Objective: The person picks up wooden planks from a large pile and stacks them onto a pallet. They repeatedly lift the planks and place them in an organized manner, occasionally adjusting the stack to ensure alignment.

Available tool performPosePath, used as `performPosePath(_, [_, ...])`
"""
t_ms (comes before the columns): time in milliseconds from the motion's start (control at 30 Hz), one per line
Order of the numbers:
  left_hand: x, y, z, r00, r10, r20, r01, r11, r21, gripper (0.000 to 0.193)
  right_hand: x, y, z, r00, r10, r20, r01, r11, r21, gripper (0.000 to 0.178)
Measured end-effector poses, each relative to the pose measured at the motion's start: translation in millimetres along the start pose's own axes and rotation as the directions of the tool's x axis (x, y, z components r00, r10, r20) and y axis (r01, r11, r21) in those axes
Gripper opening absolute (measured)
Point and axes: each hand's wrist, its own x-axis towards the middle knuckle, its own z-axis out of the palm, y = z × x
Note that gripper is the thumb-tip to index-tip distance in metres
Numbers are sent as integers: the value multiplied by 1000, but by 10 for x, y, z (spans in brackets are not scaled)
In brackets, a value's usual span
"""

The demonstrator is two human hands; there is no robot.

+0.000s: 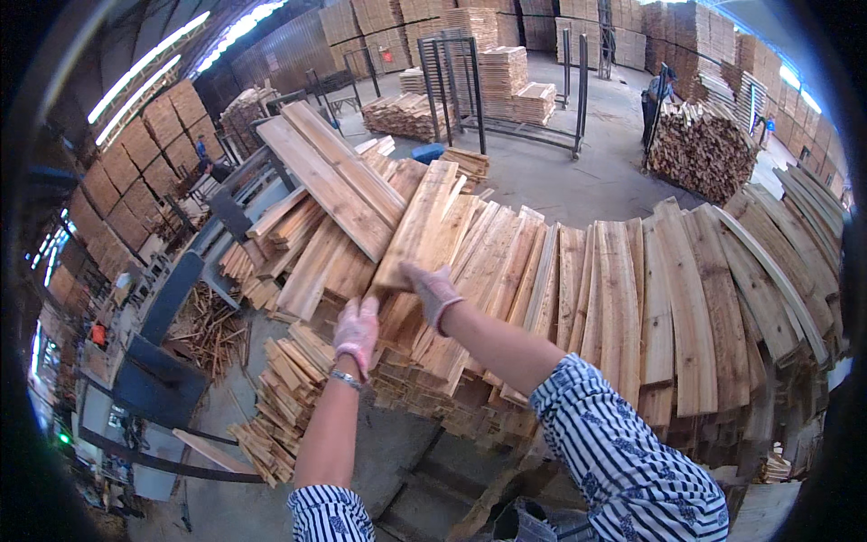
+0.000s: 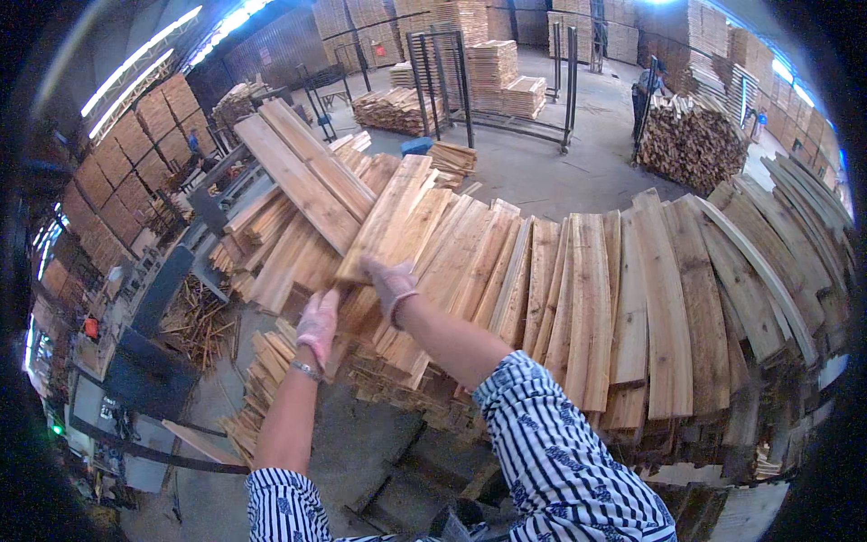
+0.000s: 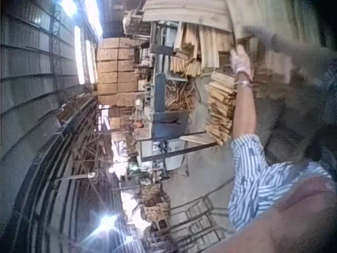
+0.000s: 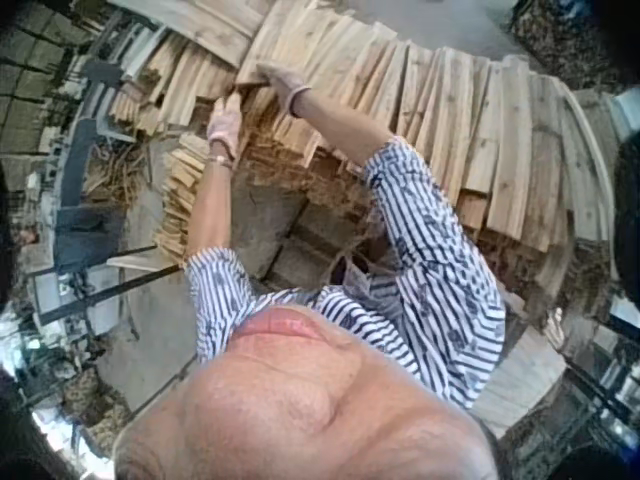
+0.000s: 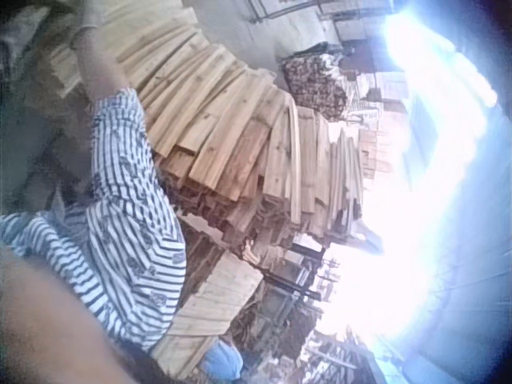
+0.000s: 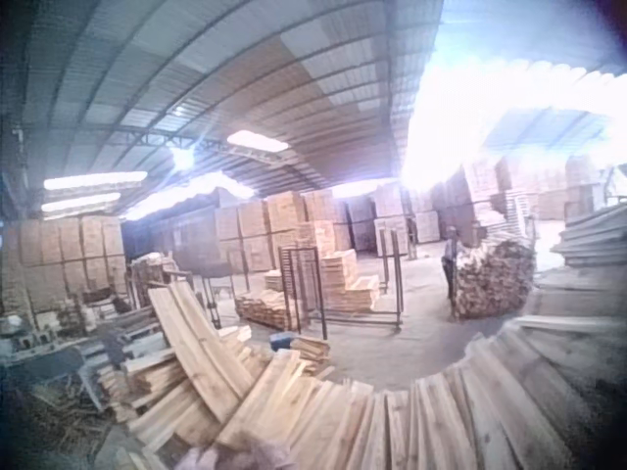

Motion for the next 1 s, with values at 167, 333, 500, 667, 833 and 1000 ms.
performPosePath(167, [-332,668,204,912,372,172,-400,900,175,68,-82,-296,-560,803,79,591,-335,879,338,47])
performPosePath(333, [-157,784,-76,971,240,-4,-215,876,431,66,215,312,-851,923,-72,378,-60,943,328,62])
performPosePath(500, [-5,126,222,964,203,-172,-136,932,337,74,-84,231,-260,994,65,93,-82,978,193,89])
performPosePath(667, [-66,148,269,961,207,-185,-176,969,173,73,-118,254,-147,1000,-12,-29,21,945,326,80])
performPosePath(833, [-753,850,438,971,4,239,-84,942,324,81,-85,159,-1023,980,-38,196,-41,923,384,62])
performPosePath(1000, [-2059,1204,535,851,110,513,358,594,-721,66,-976,-384,-2384,909,126,398,-135,991,-5,70])
